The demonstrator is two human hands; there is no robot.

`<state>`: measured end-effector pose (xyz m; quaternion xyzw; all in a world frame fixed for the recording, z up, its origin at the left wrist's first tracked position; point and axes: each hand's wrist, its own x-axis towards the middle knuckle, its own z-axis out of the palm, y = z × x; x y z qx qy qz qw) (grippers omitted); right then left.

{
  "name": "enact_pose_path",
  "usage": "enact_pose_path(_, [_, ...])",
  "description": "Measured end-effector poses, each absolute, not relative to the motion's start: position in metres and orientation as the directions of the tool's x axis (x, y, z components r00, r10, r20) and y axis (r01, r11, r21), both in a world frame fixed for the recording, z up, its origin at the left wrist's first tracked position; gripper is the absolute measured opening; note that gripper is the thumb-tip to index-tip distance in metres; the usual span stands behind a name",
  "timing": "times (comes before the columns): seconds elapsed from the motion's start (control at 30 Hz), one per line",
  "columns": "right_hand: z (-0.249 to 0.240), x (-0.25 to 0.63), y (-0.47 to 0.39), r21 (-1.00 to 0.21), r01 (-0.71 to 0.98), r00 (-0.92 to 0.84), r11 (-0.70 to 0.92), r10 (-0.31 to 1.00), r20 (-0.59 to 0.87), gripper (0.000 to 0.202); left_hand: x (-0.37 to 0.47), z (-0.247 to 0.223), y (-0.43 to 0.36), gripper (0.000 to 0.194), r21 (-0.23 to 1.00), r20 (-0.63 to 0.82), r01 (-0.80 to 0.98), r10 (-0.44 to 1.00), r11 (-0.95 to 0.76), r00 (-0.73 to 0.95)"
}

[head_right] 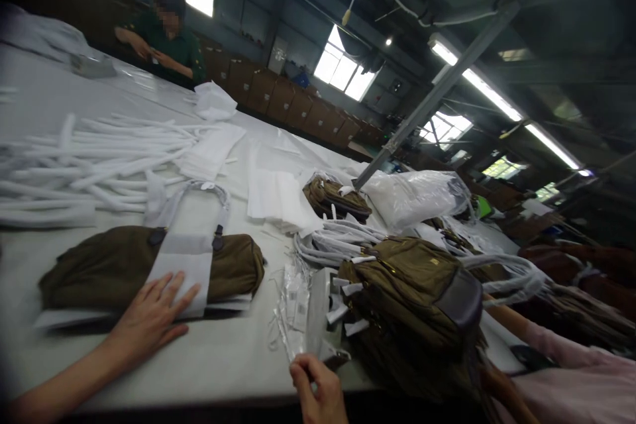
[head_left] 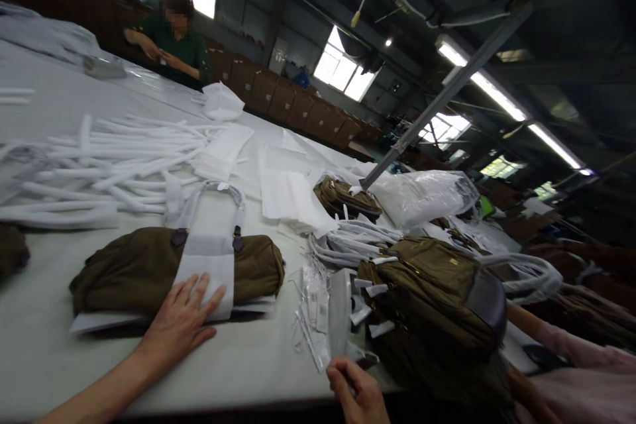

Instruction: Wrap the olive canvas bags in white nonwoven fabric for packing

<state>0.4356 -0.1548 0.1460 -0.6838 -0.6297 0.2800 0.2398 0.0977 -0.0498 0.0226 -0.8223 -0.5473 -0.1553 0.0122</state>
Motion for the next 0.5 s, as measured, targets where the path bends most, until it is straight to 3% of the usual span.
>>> enact_pose_path(0.13, [0.182, 0.382, -0.069, -0.608, 0.736, -0.41, 0.296, 0.911, -0.053, 0.033, 0.102, 0.024, -0.045, 0.076, 0.193, 0.192, 0.911, 0.924, -0.365, 0.33])
enact_pose_path(0.27, [0.197, 0.308, 0.019, -0.485, 0.63, -0.737, 0.607, 0.664, -0.126, 0.021, 0.106, 0.018, -0.036, 0.094, 0.241, 0.093, 0.915, 0.947, -0.322, 0.308])
enact_pose_path(0.37, [0.193, 0.255, 0.074, -0.43, 0.556, -0.828, 0.711, 0.521, -0.209, 0.013, 0.108, 0.012, -0.032, 0.099, 0.286, 0.098, 0.899, 0.944, -0.33, 0.315])
enact_pose_path(0.5, [0.163, 0.204, 0.124, -0.389, 0.618, -0.783, 0.683, 0.577, -0.233, 0.009, 0.108, 0.007, -0.028, 0.105, 0.341, 0.072, 0.872, 0.934, -0.352, 0.349])
